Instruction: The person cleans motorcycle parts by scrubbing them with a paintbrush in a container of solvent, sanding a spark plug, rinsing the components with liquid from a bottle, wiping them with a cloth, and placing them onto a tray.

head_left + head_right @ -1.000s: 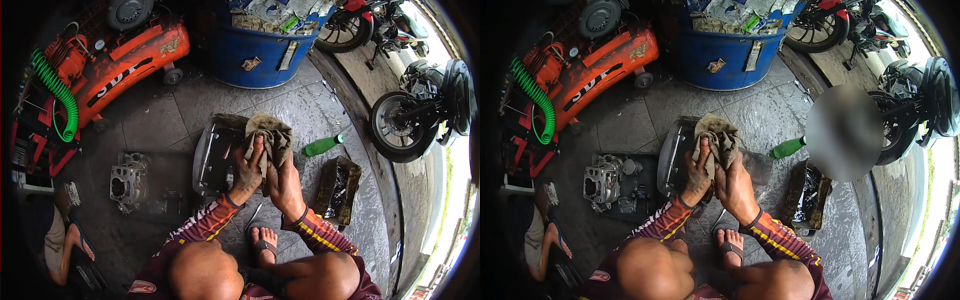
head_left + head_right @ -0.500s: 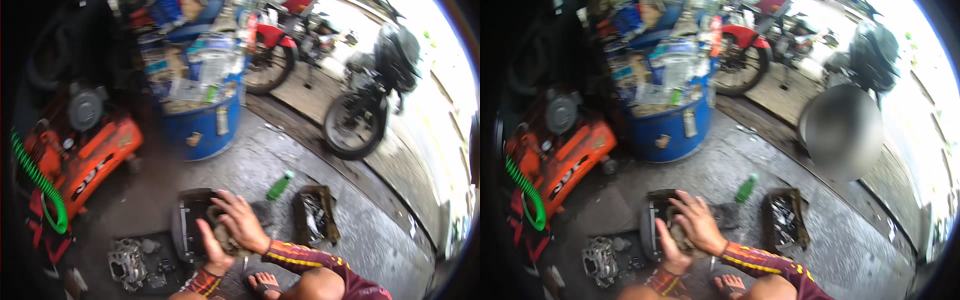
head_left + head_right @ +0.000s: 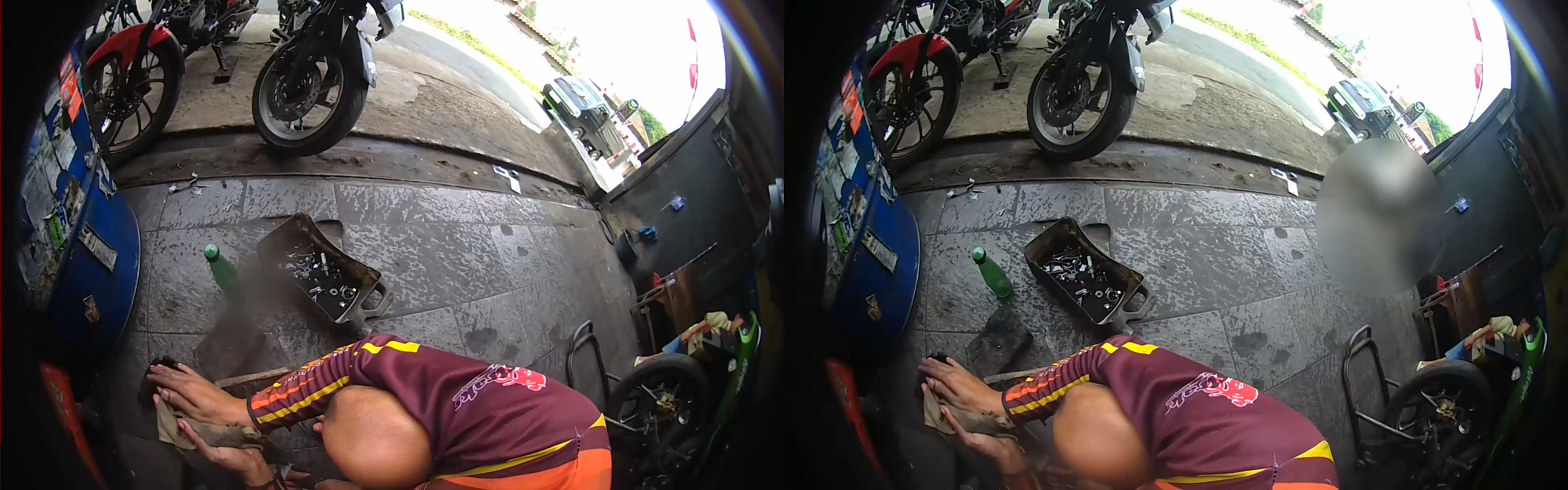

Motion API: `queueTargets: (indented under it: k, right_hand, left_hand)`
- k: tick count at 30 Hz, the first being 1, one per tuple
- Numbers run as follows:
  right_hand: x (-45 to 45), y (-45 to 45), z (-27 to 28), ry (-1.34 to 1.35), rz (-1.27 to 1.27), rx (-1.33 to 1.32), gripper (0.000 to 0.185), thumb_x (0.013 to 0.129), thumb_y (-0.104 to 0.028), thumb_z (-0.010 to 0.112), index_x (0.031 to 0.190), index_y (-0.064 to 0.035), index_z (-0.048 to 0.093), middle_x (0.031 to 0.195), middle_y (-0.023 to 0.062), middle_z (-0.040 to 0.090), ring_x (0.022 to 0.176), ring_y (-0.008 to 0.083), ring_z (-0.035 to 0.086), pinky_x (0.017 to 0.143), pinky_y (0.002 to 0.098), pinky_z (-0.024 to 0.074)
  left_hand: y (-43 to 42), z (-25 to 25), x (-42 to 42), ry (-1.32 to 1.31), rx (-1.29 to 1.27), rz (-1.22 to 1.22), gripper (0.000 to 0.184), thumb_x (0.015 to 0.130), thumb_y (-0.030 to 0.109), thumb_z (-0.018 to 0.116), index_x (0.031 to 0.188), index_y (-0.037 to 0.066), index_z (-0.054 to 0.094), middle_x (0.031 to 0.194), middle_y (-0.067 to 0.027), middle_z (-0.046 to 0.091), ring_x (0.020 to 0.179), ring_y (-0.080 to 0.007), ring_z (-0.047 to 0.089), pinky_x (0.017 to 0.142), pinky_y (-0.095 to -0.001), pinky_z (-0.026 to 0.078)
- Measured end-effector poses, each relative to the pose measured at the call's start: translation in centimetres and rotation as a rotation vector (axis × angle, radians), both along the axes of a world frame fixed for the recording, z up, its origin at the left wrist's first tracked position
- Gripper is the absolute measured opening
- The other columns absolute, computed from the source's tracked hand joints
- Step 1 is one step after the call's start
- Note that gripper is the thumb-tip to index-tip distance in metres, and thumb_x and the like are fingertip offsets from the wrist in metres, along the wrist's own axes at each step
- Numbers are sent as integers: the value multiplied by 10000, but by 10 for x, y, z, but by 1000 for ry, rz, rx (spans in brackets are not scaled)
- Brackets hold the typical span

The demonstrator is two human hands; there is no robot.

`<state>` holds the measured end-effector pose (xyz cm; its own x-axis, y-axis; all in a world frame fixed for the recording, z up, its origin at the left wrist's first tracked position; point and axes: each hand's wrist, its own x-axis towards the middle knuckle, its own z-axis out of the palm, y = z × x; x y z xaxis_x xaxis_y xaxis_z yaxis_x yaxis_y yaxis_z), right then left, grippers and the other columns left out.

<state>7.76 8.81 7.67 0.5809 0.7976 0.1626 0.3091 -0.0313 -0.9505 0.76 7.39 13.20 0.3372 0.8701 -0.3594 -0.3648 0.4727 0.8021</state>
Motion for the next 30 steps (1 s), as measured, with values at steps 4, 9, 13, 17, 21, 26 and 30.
queueTargets:
  k: [4, 9, 13, 17, 21, 26, 30]
  right_hand:
    - [-23, -14, 24, -19, -18, 159, 628, 963, -299, 427, 1468, 4, 206, 1537, 194, 177, 1437, 318, 143, 1151, 449, 138]
    - [-25, -16, 39, -196, 108, 195, 727, 887, -252, 531, 1490, -40, 184, 1550, 207, 109, 1444, 340, 91, 1157, 417, 153]
    - [4, -15, 45, 259, 70, 194, 555, 997, -308, 415, 1471, -61, 266, 1495, 162, 324, 1375, 288, 326, 1102, 336, 276]
    - [-8, -23, 45, 10, 80, 305, 557, 993, -275, 409, 1468, -26, 257, 1534, 157, 235, 1434, 294, 178, 1149, 369, 172]
    - [-27, -29, 56, -201, 231, 257, 554, 984, -262, 422, 1467, -35, 269, 1543, 157, 204, 1446, 309, 116, 1162, 442, 114]
    - [-7, -13, 48, -57, 133, 207, 549, 965, -244, 462, 1448, -34, 307, 1534, 178, 213, 1433, 313, 172, 1153, 447, 163]
    - [-25, -30, 58, -280, 231, 215, 561, 963, -275, 473, 1448, -41, 315, 1528, 186, 221, 1428, 340, 179, 1154, 463, 156]
  left_hand:
    - [50, -69, -41, -178, 683, -472, 607, 1015, 404, 273, 1475, 13, 205, 1544, -136, 194, 1419, -231, 202, 1151, -361, 170]
    - [41, -41, -2, -253, 510, -412, 598, 1022, 403, 265, 1476, 17, 206, 1544, -132, 193, 1419, -230, 201, 1150, -359, 168]
    - [33, -30, -3, -201, 216, -329, 613, 1024, 408, 296, 1453, -26, 239, 1532, -139, 213, 1415, -242, 203, 1153, -359, 169]
    - [48, -23, 4, -304, 538, -297, 572, 1032, 351, 227, 1482, 6, 151, 1562, -113, 140, 1445, -216, 112, 1175, -360, 83]
    - [69, 12, 3, -730, 254, -423, 579, 1029, 367, 232, 1489, 27, 141, 1565, -126, 126, 1444, -206, 128, 1176, -358, 94]
    - [37, -29, -15, -349, 156, -281, 631, 1007, 466, 292, 1476, 49, 217, 1523, -62, 256, 1384, -201, 269, 1129, -345, 213]
    - [62, 4, -13, -681, 92, -429, 631, 1004, 462, 267, 1485, 61, 191, 1550, -94, 199, 1441, -225, 144, 1173, -341, 106]
